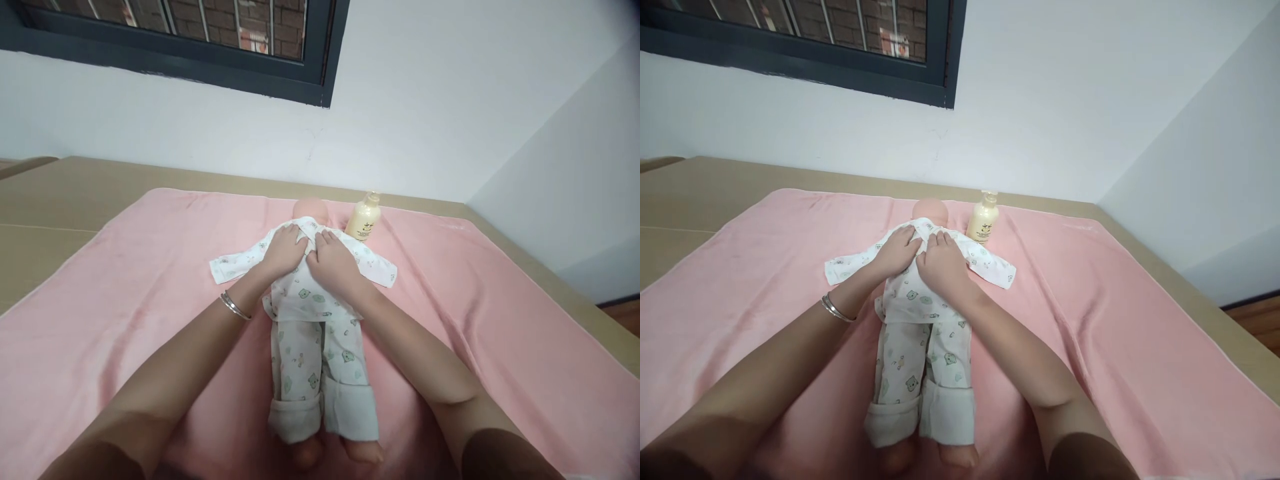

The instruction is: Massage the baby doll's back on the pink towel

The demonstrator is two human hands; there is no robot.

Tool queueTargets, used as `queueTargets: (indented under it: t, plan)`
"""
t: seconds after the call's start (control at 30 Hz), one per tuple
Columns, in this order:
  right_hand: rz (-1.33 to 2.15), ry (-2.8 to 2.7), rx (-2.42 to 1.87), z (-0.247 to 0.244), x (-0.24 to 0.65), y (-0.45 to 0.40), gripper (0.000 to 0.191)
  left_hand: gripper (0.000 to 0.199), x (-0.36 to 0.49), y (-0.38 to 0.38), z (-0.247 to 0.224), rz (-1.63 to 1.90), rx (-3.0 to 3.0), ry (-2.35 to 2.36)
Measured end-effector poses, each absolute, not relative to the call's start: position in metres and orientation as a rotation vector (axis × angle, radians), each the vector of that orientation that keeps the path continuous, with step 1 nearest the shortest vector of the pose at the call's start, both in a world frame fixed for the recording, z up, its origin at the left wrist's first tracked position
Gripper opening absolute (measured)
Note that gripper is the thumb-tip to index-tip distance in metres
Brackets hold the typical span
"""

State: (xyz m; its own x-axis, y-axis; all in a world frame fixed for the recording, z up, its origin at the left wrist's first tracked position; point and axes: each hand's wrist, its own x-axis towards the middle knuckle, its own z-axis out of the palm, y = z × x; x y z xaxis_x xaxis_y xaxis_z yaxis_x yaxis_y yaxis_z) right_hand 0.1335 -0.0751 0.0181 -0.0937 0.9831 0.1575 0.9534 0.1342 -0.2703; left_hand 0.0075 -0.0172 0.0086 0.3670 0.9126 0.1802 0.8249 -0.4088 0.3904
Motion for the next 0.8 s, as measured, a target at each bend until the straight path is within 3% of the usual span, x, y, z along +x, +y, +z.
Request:
queueTargets:
  t: [0.2, 0.5, 0.8]
  plan:
    - [0.255, -1.994, -1.893, 0.017, 0.158, -0.048, 0.047, 0.050, 0.020, -0.046, 0.005, 0.404, 2.669, 1.533]
    - [0.086, -2.138, -1.947, 0.025, 0.142, -0.072, 0.041, 0.051, 0.009, -0.020, 0.010, 0.477, 2.417, 1.548]
    - [0.127, -2.140, -1.914, 0.005, 0.156, -0.044, 0.061, 0.046, 0.022, -0.047, 0.013, 0.432, 2.467, 1.488]
